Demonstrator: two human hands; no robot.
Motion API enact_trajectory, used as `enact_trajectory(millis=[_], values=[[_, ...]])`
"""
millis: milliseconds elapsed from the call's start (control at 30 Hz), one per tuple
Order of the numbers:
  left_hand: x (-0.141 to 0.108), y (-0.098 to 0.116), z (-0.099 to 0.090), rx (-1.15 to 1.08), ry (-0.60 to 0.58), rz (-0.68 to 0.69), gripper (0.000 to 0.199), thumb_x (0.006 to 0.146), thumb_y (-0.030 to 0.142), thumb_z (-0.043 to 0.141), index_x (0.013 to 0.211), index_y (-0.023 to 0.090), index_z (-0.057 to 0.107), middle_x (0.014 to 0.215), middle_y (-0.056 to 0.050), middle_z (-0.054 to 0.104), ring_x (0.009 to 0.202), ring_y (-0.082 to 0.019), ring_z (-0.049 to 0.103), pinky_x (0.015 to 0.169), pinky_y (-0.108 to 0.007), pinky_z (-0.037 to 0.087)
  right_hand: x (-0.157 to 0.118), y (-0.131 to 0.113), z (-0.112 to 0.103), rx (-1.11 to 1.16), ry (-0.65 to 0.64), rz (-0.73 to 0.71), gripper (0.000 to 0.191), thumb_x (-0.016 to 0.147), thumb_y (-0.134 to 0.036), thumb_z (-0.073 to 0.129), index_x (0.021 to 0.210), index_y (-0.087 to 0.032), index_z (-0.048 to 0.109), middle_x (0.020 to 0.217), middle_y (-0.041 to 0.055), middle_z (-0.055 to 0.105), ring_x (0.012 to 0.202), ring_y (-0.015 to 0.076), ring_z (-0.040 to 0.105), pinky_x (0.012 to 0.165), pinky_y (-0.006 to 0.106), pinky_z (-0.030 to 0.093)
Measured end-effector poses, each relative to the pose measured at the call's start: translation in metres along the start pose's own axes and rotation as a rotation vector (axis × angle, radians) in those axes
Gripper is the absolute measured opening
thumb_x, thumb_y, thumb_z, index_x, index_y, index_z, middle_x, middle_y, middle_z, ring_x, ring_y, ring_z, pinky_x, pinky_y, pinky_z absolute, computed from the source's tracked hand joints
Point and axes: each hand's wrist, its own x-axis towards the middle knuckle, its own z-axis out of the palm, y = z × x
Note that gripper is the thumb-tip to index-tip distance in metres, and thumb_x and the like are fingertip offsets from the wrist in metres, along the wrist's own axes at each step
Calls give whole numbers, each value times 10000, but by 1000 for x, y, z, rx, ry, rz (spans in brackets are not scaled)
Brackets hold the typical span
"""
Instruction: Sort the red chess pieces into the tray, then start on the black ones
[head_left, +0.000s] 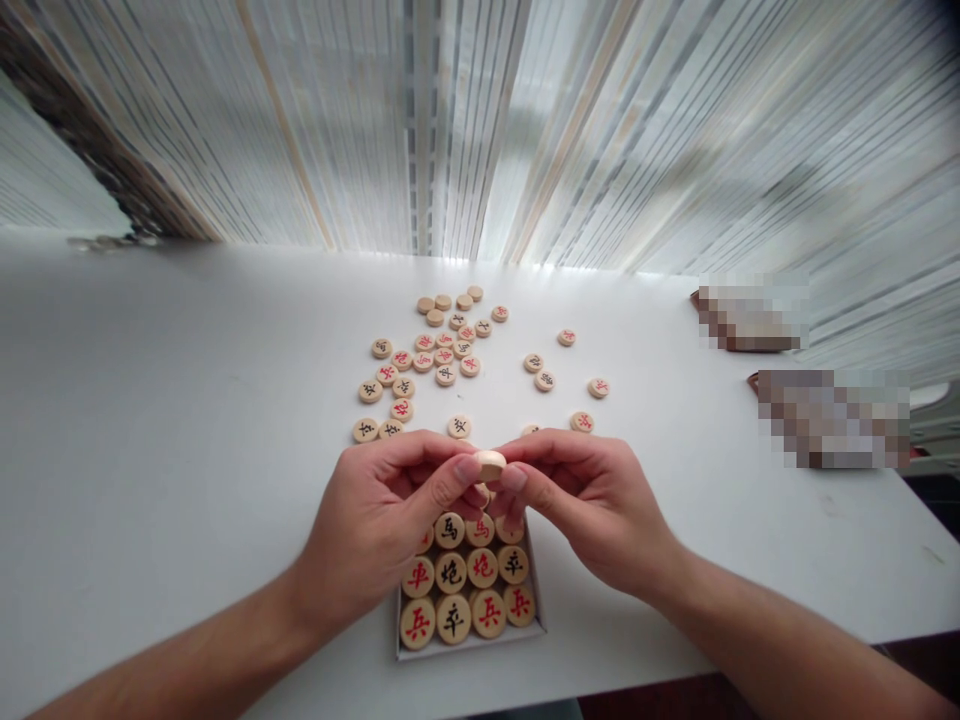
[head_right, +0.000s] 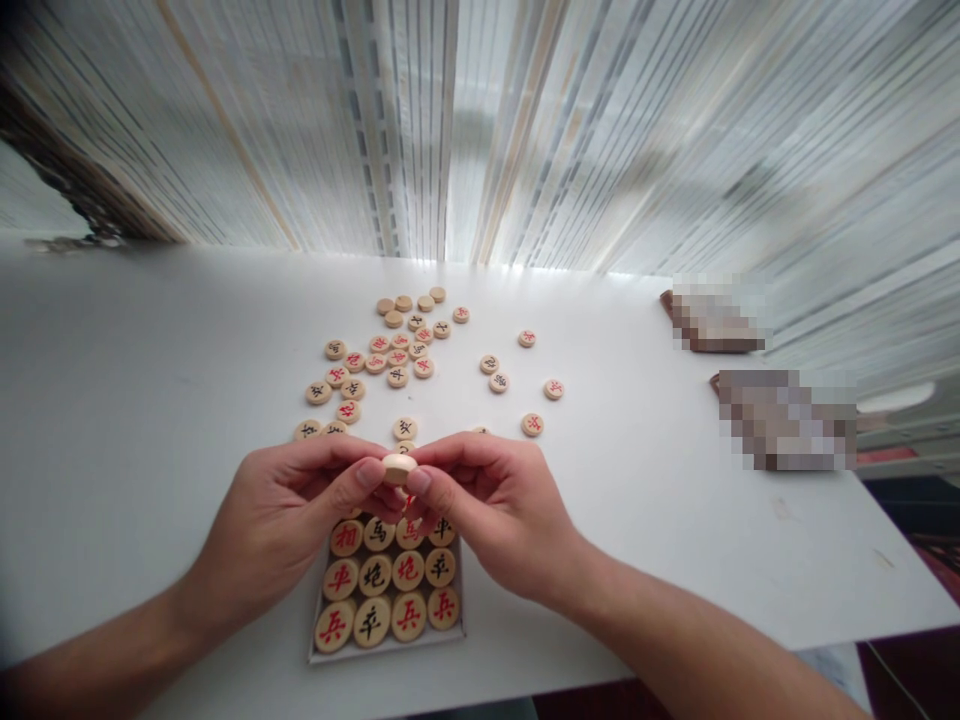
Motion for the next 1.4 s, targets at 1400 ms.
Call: enact_trajectory(millis=[1400], values=[[-9,-4,-1,399,-111,292,260,959,120,771,1199,217,792,1003,-5,854,849,-128,822,796,-170,651,1,0,-3,300,-86,344,266,755,-225,980,816,-149,733,642,-1,759,462,108,682,464,178,584]])
